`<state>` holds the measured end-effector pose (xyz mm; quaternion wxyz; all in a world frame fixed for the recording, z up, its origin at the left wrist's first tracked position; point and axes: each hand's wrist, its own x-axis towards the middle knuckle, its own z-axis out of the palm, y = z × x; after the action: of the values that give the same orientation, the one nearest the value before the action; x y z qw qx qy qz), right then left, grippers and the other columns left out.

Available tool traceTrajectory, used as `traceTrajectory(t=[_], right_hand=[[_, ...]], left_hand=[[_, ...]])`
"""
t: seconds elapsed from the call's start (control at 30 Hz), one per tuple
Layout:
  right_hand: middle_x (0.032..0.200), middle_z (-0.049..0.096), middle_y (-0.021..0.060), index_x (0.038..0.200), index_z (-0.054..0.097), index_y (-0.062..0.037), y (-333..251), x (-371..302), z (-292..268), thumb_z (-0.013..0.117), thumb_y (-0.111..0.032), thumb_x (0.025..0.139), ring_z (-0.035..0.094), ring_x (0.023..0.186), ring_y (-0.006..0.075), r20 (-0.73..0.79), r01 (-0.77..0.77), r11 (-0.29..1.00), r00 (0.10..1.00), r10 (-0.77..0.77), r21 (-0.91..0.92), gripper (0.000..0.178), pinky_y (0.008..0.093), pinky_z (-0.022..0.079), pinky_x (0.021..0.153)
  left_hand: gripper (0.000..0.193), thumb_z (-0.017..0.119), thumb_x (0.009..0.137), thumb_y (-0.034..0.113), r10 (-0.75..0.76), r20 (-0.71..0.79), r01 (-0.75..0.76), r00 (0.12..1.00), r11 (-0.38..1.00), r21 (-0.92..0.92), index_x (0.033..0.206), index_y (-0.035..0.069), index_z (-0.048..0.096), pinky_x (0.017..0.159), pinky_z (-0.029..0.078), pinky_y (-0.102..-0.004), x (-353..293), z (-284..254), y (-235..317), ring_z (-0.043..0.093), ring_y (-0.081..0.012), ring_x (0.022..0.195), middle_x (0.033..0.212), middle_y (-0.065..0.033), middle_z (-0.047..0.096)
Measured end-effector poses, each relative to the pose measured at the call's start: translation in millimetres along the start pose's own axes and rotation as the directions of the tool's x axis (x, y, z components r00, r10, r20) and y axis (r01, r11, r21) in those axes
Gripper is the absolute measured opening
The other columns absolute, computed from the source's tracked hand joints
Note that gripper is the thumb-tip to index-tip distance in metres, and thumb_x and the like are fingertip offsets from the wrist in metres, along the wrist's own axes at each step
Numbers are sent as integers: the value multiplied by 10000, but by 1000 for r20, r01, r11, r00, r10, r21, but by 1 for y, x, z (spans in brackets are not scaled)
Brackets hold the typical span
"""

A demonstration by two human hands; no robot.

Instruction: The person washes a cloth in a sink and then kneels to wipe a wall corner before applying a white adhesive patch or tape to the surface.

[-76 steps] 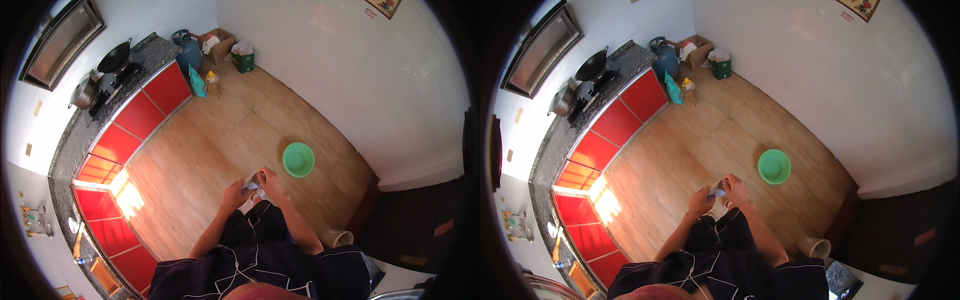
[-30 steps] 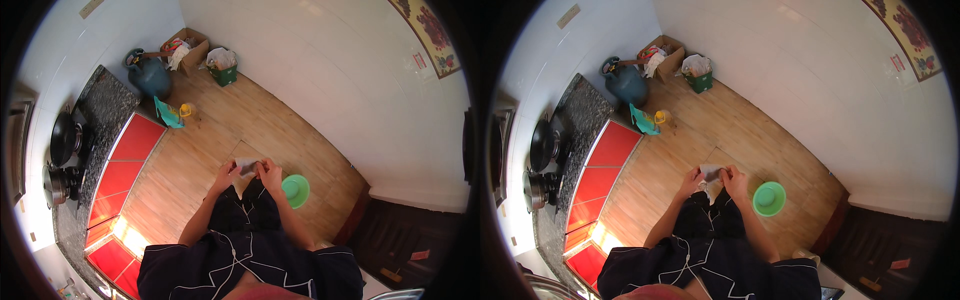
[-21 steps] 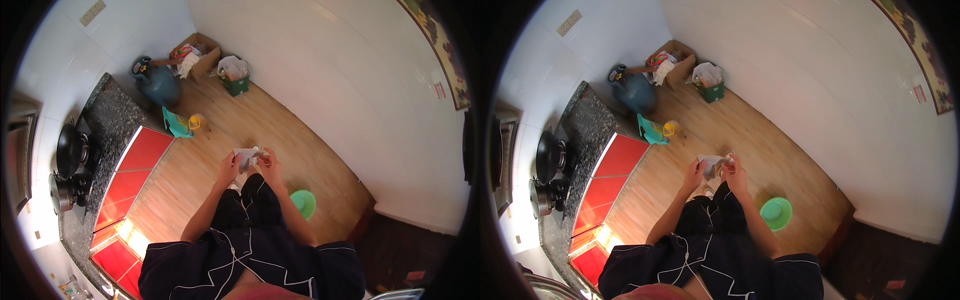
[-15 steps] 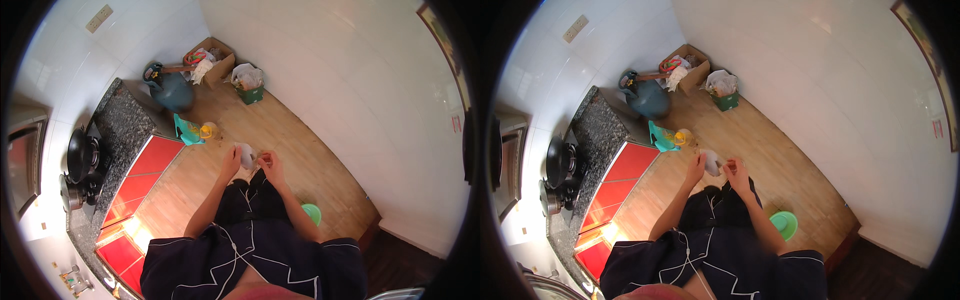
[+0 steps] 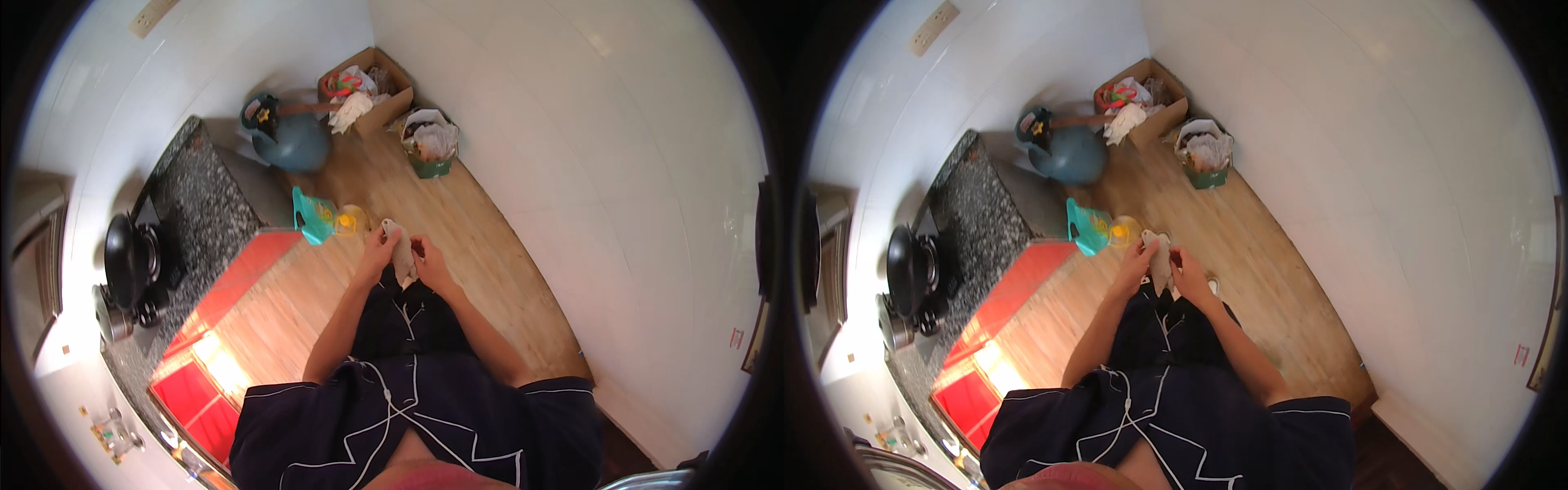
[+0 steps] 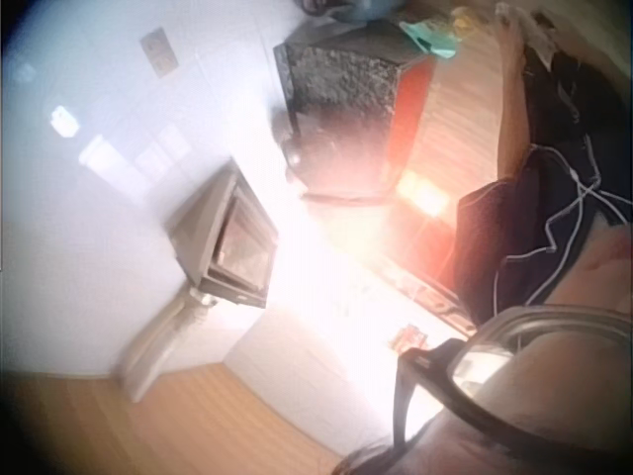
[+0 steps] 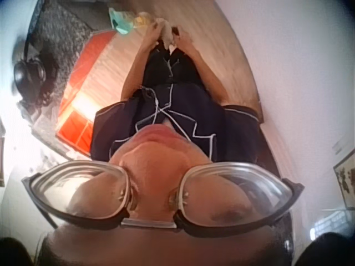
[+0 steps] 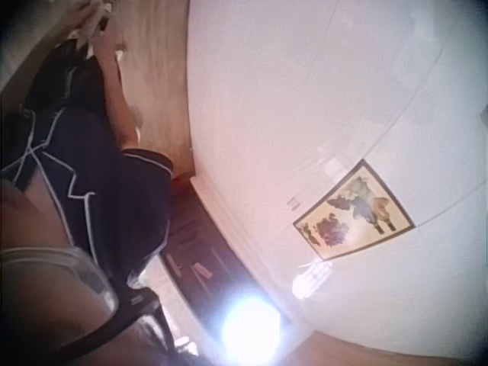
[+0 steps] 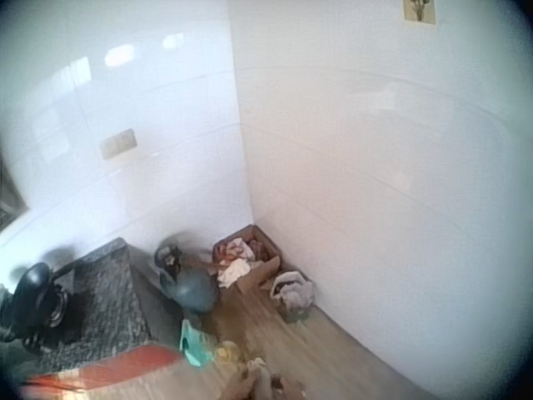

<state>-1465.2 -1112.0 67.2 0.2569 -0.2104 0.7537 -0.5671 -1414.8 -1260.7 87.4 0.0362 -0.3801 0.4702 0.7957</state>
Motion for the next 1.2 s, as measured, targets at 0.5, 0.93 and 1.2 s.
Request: traceTrajectory(t=[0.5,0.93,1.2], right_hand=[[974,592,194,1130,520,-1,-45,159,-39,648,-100,845,599,885,299,-350,19,902,918,-187,-431,328,390,486,738],[1003,648,103,1108,572,-22,-49,298,-37,445,-371,996,623,1004,231,336,-492,349,843,420,797,388,389,490,927],[1112,616,100,1110,547,-21,-69,363,7,463,-169,975,620,1006,231,455,-549,370,833,314,749,217,411,523,883]], left_hand=[[196,616,844,160,456,229,-483,860,584,653,966,19,557,635,447,-409,129,9,132,585,-359,694,757,-195,591],[216,568,788,-36,708,413,-679,574,129,722,989,13,628,819,462,-422,176,19,207,571,-353,962,999,-142,617],[241,615,883,153,744,-283,-472,605,622,625,1074,6,623,870,487,-356,177,-31,200,625,-272,984,1048,-120,653]])
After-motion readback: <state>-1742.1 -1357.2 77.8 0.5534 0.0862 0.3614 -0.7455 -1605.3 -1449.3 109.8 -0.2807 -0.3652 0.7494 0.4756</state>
